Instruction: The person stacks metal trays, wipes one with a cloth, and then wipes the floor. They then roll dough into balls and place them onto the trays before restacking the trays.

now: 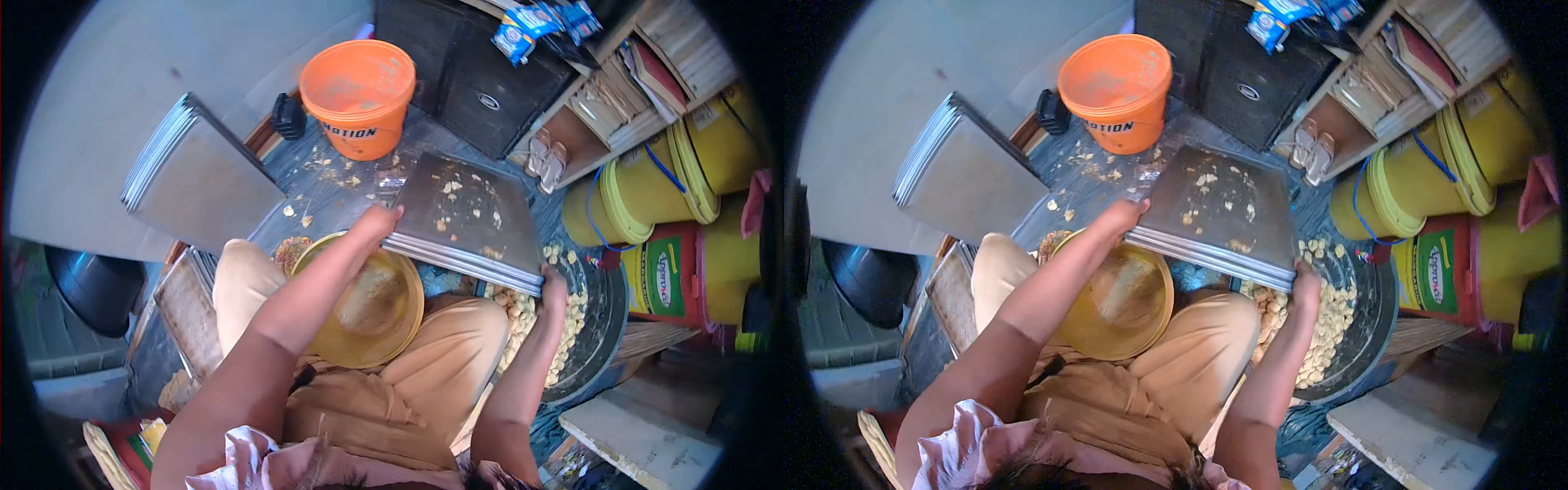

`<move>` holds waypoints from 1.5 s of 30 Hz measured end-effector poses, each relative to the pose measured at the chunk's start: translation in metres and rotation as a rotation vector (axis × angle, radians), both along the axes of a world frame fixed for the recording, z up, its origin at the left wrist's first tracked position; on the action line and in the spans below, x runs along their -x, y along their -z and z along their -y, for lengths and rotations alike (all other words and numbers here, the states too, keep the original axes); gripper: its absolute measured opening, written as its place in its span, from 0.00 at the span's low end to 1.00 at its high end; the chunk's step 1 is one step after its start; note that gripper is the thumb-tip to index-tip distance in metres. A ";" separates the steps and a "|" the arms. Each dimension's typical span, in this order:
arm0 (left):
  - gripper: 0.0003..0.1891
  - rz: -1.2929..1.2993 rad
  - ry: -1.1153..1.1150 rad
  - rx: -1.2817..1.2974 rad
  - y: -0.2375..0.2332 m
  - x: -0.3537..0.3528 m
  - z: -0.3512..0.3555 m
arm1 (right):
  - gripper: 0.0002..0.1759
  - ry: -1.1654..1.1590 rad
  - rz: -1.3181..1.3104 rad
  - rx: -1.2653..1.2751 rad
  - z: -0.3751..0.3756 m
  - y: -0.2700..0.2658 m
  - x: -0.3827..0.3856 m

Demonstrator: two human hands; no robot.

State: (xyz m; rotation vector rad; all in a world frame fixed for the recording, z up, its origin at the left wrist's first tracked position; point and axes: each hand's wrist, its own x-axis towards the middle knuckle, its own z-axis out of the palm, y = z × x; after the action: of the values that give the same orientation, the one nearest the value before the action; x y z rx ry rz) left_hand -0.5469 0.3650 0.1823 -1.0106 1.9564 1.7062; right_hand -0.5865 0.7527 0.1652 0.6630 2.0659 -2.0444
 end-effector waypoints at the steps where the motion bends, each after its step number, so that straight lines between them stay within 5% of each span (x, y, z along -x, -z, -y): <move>1: 0.23 -0.038 0.016 -0.023 -0.007 -0.020 0.009 | 0.10 0.025 -0.026 -0.038 0.019 -0.023 -0.022; 9: 0.21 -0.184 -0.204 -0.028 -0.080 -0.212 0.043 | 0.23 -0.243 -0.060 0.043 0.091 -0.145 -0.148; 18: 0.19 -0.331 -0.679 -0.154 -0.180 -0.406 0.093 | 0.25 -0.585 -0.100 0.207 0.190 -0.192 -0.254; 21: 0.19 -0.294 -0.674 0.028 -0.169 -0.470 0.114 | 0.26 -0.737 -0.119 0.229 0.235 -0.206 -0.270; 25: 0.18 -0.383 -0.962 0.018 -0.171 -0.540 0.113 | 0.28 -0.952 -0.157 0.176 0.299 -0.217 -0.295; 31: 0.15 -0.329 -1.254 0.034 -0.118 -0.655 0.150 | 0.25 -1.196 -0.005 0.179 0.413 -0.173 -0.337; 34: 0.17 -0.312 -1.268 0.071 -0.100 -0.684 0.175 | 0.24 -1.345 0.080 0.260 0.471 -0.149 -0.358; 39: 0.19 -0.203 -1.337 0.093 -0.049 -0.723 0.225 | 0.25 -1.338 0.000 0.215 0.553 -0.013 -0.399; 43: 0.19 -0.177 -1.263 0.249 -0.012 -0.731 0.262 | 0.25 -1.379 -0.018 -0.009 0.579 0.009 -0.414; 45: 0.20 -0.113 -1.113 0.302 0.036 -0.759 0.291 | 0.27 -1.519 0.216 -0.029 0.586 0.010 -0.409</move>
State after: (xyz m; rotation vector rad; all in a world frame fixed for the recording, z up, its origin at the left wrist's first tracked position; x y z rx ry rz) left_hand 0.2125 0.0744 0.1463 -2.4820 1.8413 1.9614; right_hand -0.1778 0.1665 0.1552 -0.5750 1.5134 -0.9441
